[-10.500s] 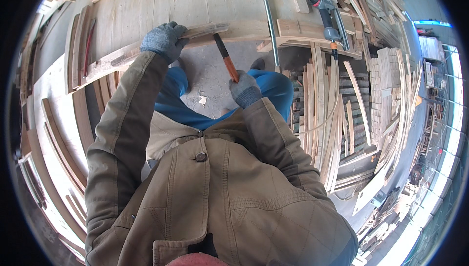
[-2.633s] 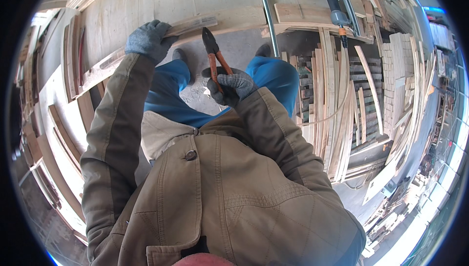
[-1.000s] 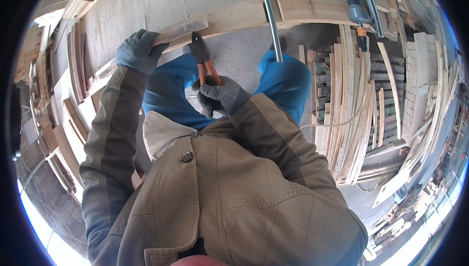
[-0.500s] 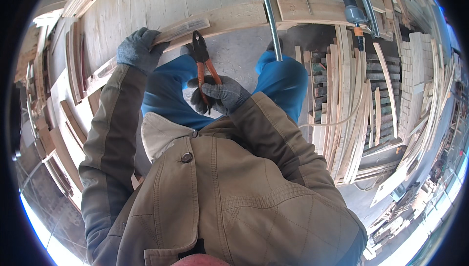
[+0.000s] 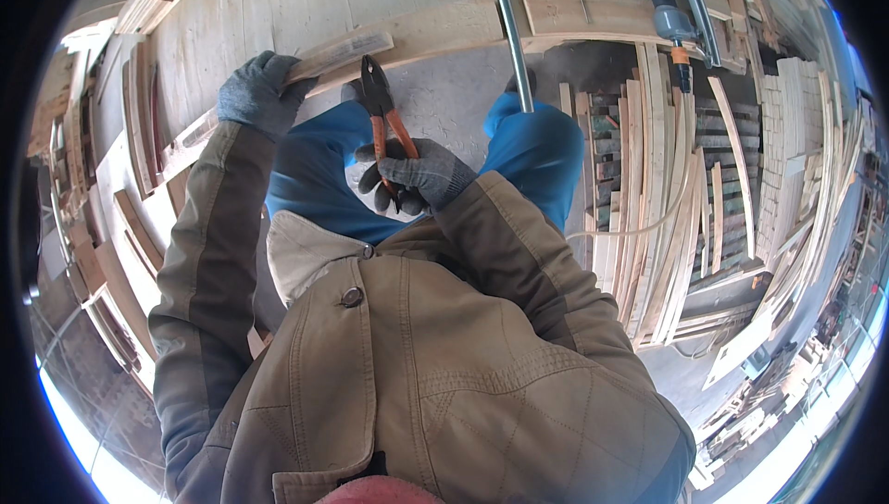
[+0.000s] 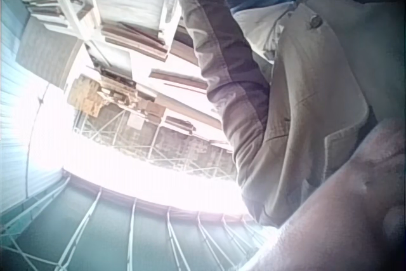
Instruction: The person uses pliers to pull nails from a small wooden plank on a workbench. They repeatedly grip and extract nails, then set the plank aside and pick up another piece to continue the process.
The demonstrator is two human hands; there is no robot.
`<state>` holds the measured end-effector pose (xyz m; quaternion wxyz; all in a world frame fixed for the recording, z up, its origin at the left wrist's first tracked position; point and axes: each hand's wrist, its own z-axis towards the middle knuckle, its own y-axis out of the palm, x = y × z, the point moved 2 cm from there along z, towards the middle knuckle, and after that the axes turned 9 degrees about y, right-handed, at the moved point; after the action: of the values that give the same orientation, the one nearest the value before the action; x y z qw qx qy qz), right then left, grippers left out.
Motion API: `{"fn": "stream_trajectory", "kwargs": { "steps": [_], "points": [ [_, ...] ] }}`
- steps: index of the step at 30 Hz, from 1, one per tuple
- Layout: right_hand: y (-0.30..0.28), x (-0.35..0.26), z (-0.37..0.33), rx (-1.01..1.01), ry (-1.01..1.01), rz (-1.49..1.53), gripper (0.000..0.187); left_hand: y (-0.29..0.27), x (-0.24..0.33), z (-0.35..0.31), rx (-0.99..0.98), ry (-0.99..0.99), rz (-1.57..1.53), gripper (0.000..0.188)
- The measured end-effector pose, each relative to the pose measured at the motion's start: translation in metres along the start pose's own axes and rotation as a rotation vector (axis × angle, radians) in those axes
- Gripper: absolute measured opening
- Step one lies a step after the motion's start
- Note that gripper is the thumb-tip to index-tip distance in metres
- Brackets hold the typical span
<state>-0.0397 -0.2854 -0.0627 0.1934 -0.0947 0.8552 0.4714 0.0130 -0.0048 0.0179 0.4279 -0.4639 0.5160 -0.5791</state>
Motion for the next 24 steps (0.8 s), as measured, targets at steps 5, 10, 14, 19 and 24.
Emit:
{"fn": "stream_trajectory", "kwargs": {
  "steps": [5, 10, 14, 19, 24],
  "points": [
    [0.0041, 0.0020, 0.0040, 0.003, 0.001, 0.065, 0.059, 0.0003, 0.0004, -0.0005, -0.013, -0.014, 0.016, 0.032],
    [0.0030, 0.0027, 0.0033, -0.022, 0.021, 0.118, 0.060, 0.0010, -0.0006, -0.0003, -0.015, -0.012, 0.008, 0.032],
    [0.0033, 0.0020, 0.0032, -0.041, 0.027, 0.129, 0.061, 0.0010, -0.0005, -0.0001, -0.012, -0.009, 0.015, 0.032],
    [0.0040, 0.0009, 0.0021, -0.065, 0.030, 0.083, 0.060, 0.0006, 0.0004, -0.0003, -0.018, -0.016, 0.020, 0.033],
    [0.0052, 0.0021, 0.0030, -0.057, 0.017, 0.121, 0.062, 0.0008, 0.0008, -0.0008, 0.008, -0.006, 0.026, 0.033]
  ]
}}
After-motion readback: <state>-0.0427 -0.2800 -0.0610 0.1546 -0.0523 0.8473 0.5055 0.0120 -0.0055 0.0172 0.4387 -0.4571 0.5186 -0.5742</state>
